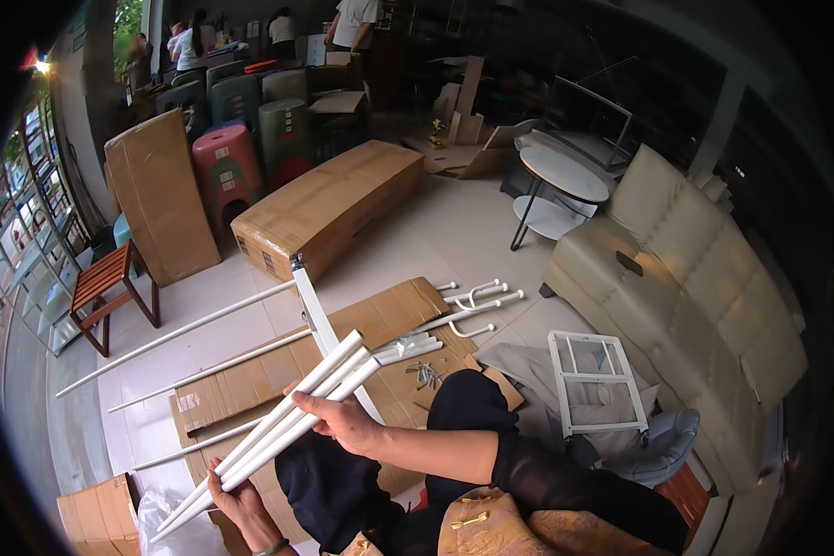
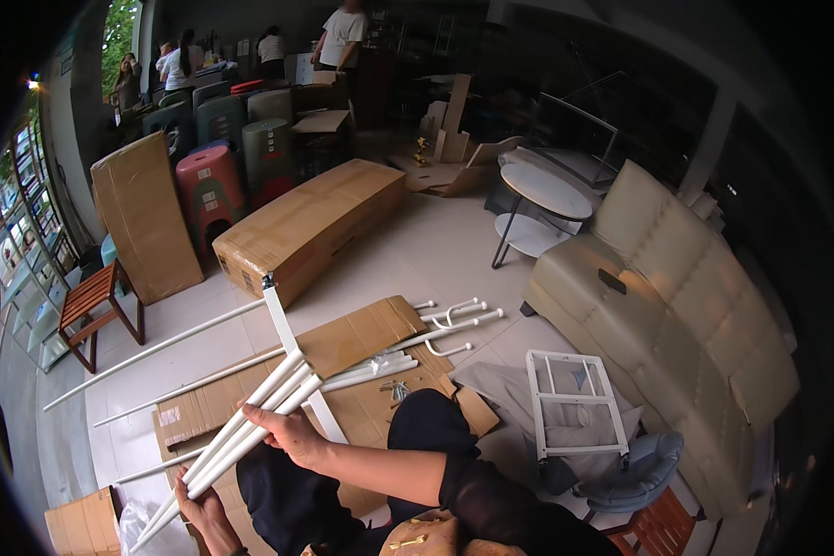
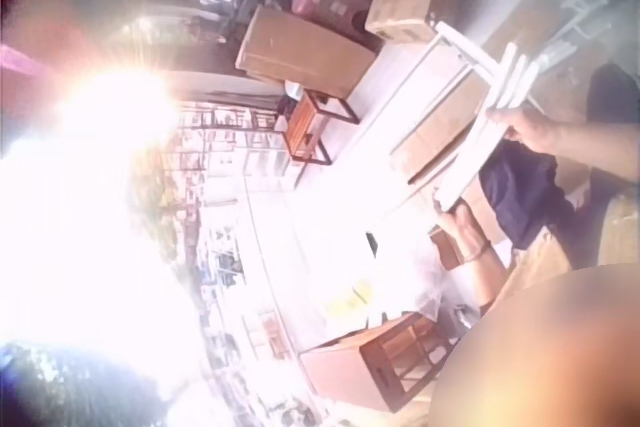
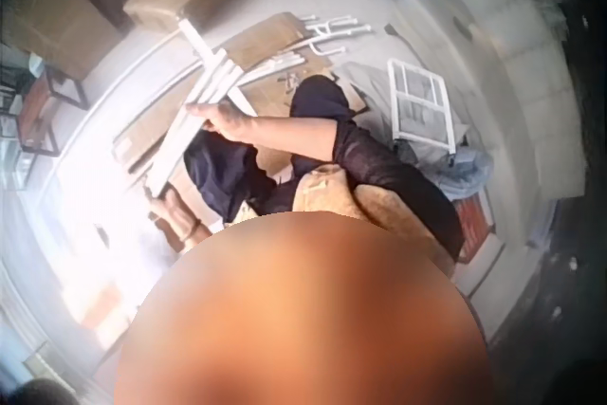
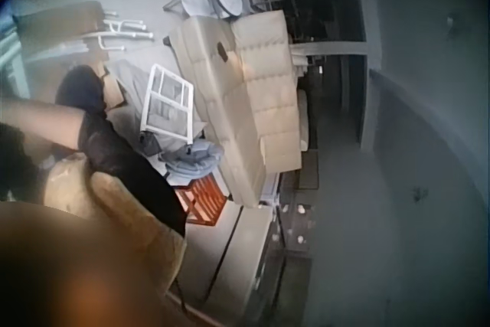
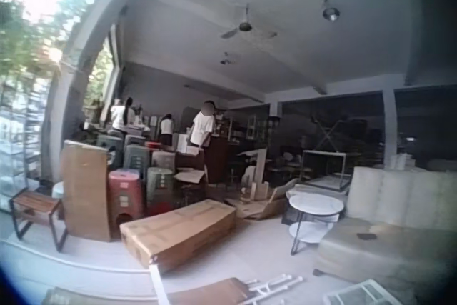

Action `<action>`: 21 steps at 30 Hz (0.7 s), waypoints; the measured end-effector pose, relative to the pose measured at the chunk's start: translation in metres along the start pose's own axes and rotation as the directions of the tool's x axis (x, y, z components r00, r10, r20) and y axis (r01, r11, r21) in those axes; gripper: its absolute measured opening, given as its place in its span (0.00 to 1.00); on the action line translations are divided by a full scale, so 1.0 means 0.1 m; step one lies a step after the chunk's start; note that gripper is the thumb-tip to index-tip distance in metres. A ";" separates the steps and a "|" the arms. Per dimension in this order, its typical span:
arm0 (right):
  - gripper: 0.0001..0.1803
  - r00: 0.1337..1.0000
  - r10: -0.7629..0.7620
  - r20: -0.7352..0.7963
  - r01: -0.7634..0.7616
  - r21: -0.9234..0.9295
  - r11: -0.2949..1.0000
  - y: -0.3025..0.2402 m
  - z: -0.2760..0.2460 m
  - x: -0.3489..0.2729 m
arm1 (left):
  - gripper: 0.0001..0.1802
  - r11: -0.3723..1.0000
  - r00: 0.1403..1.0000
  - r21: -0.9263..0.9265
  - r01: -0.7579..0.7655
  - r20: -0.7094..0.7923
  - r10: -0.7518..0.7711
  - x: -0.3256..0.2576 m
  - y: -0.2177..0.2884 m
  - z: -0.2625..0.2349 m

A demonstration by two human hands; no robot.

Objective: The person assembles a white metal furniture frame by inserting horizontal bars into vertical supports and securing them with screws. The person uses a screwdriver to tighten the fasteners and adjusts the frame orientation as needed.

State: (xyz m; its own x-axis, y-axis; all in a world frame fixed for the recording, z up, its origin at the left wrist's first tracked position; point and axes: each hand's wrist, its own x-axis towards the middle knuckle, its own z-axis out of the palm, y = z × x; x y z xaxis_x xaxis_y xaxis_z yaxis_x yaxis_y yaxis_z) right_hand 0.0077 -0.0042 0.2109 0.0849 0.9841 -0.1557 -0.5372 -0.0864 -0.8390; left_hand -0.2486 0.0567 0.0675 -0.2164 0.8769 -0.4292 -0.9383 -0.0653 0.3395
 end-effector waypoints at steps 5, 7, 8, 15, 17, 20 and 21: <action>0.13 1.000 -0.017 -0.021 0.016 -0.061 0.998 0.02 0.05 0.05 | 0.13 0.999 0.999 0.037 0.006 -0.051 -0.004 0.05 -0.01 -0.09; 0.12 0.999 -0.031 -0.020 0.029 -0.086 0.996 0.06 0.05 0.05 | 0.13 0.999 0.995 0.029 0.034 -0.096 -0.031 0.05 0.00 -0.16; 0.12 0.999 -0.045 -0.022 0.042 -0.095 0.995 0.08 0.05 0.04 | 0.14 0.998 0.992 0.063 0.013 -0.128 -0.004 0.07 0.01 -0.19; 0.11 0.997 -0.073 -0.019 0.070 -0.132 0.989 0.31 0.06 0.04 | 0.15 0.988 0.996 0.141 0.061 -0.074 -0.051 0.03 0.14 -0.54; 0.11 0.998 -0.044 -0.047 0.035 -0.177 0.984 0.32 0.04 0.04 | 0.16 0.970 0.998 0.242 0.026 -0.057 -0.012 -0.13 0.14 -0.55; 0.10 0.993 -0.094 -0.065 0.084 -0.142 0.986 0.30 0.02 0.00 | 0.20 0.676 0.952 0.694 -0.247 0.042 0.305 -0.49 0.21 -0.36; 0.09 0.996 -0.076 -0.052 0.067 -0.158 0.985 0.28 0.03 0.01 | 0.21 0.401 0.871 0.837 -0.372 0.165 0.463 -0.68 0.27 -0.29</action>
State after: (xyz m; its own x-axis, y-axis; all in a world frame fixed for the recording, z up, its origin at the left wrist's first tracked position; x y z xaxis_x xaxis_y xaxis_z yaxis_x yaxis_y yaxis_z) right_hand -0.0096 -0.0057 0.1884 0.1695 0.9784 -0.1185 -0.3910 -0.0436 -0.9193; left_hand -0.2664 -0.0186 0.0819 -0.5783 0.8120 -0.0784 -0.0697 0.0466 0.9965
